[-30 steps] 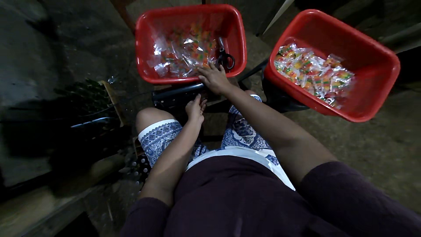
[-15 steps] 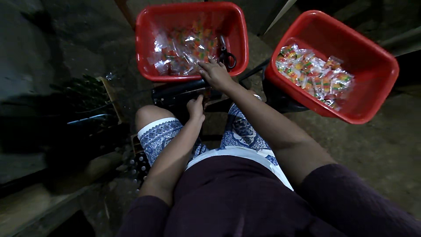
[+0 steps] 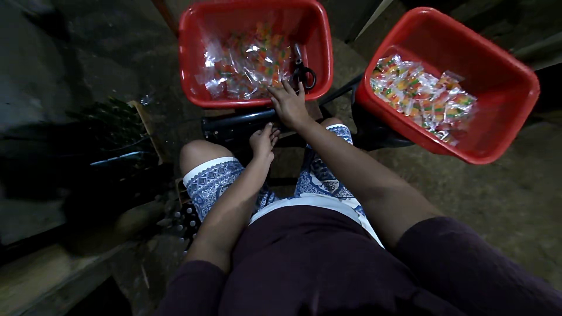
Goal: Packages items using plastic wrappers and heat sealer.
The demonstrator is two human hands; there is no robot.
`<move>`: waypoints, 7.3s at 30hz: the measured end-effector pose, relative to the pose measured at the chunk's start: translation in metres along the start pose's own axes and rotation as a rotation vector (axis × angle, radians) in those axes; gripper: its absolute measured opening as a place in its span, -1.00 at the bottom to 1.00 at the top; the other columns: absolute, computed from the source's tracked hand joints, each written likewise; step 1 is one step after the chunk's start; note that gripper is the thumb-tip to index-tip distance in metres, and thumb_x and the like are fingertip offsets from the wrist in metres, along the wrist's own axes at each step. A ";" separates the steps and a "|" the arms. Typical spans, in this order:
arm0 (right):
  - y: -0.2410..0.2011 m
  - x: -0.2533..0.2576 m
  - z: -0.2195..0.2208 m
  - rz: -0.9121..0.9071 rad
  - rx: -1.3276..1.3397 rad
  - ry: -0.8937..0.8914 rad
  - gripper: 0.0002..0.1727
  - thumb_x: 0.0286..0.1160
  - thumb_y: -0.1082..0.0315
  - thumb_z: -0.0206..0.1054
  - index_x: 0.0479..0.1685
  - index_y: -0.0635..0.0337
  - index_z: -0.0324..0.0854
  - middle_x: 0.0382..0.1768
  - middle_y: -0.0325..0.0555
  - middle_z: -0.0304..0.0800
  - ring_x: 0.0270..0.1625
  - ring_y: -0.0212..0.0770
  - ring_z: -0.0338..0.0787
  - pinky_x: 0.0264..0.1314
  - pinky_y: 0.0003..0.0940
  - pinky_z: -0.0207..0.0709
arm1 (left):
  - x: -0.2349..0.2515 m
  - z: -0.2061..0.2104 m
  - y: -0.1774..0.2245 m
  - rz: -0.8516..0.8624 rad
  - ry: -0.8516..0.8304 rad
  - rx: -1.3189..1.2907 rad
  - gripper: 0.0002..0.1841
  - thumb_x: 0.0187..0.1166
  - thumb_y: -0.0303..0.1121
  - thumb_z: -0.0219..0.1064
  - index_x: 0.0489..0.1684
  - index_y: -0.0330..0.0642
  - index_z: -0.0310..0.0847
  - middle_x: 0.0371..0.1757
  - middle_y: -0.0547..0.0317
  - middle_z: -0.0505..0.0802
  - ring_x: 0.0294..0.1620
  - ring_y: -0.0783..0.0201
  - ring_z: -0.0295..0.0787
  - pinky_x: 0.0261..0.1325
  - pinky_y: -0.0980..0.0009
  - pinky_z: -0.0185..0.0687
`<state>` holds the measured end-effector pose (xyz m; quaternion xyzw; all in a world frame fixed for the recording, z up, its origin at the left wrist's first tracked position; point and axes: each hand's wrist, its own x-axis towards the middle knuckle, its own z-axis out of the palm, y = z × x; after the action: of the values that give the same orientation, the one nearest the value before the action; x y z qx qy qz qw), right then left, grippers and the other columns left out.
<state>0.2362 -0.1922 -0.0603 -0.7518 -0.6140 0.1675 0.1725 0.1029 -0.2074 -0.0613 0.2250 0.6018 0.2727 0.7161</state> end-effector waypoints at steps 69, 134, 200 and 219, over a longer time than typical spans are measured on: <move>-0.034 -0.197 -0.100 0.152 1.160 0.075 -0.91 0.57 0.47 0.35 -0.25 0.32 0.71 -0.19 -0.26 0.70 -0.16 -0.55 0.67 0.01 -0.59 0.59 | -0.134 -0.019 0.004 0.692 -0.565 0.388 -0.77 0.70 -0.53 0.15 -0.25 -0.27 0.76 -0.26 0.32 0.89 -0.16 0.47 0.83 0.08 0.41 0.78; -0.079 -0.184 -0.134 -0.266 0.611 -0.124 0.23 0.27 -0.54 0.26 0.72 0.38 0.18 0.46 0.16 0.55 0.42 -0.20 0.64 0.44 -0.22 0.57 | -0.182 -0.046 0.106 0.688 -0.418 -0.004 -0.25 0.32 -0.79 0.37 0.59 -0.13 0.29 -0.03 0.19 0.81 -0.18 0.39 0.81 -0.02 0.45 0.79; -0.047 -0.173 -0.140 0.172 1.051 0.313 -0.43 0.33 0.52 0.52 0.40 0.27 0.51 -0.12 -0.10 0.78 -0.27 -0.43 0.73 -0.16 -0.47 0.66 | -0.154 0.031 0.047 0.348 -0.478 0.096 -0.88 0.75 -0.54 0.09 -0.11 -0.23 0.56 -0.26 0.18 0.84 -0.24 0.34 0.82 -0.06 0.38 0.80; 0.097 -0.124 -0.185 0.539 0.385 0.284 -0.39 0.76 0.36 0.15 0.78 0.22 0.14 0.16 0.40 0.71 -0.02 0.25 0.83 0.06 0.25 0.69 | -0.039 0.004 0.042 0.349 -0.612 0.607 -0.64 0.85 -0.37 0.05 0.34 -0.47 0.60 0.21 -0.11 0.84 0.20 0.26 0.81 0.35 0.34 0.67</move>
<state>0.3824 -0.3415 0.0632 -0.8562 -0.3207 0.2135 0.3442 0.0968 -0.2015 -0.0050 0.5924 0.3686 0.1218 0.7059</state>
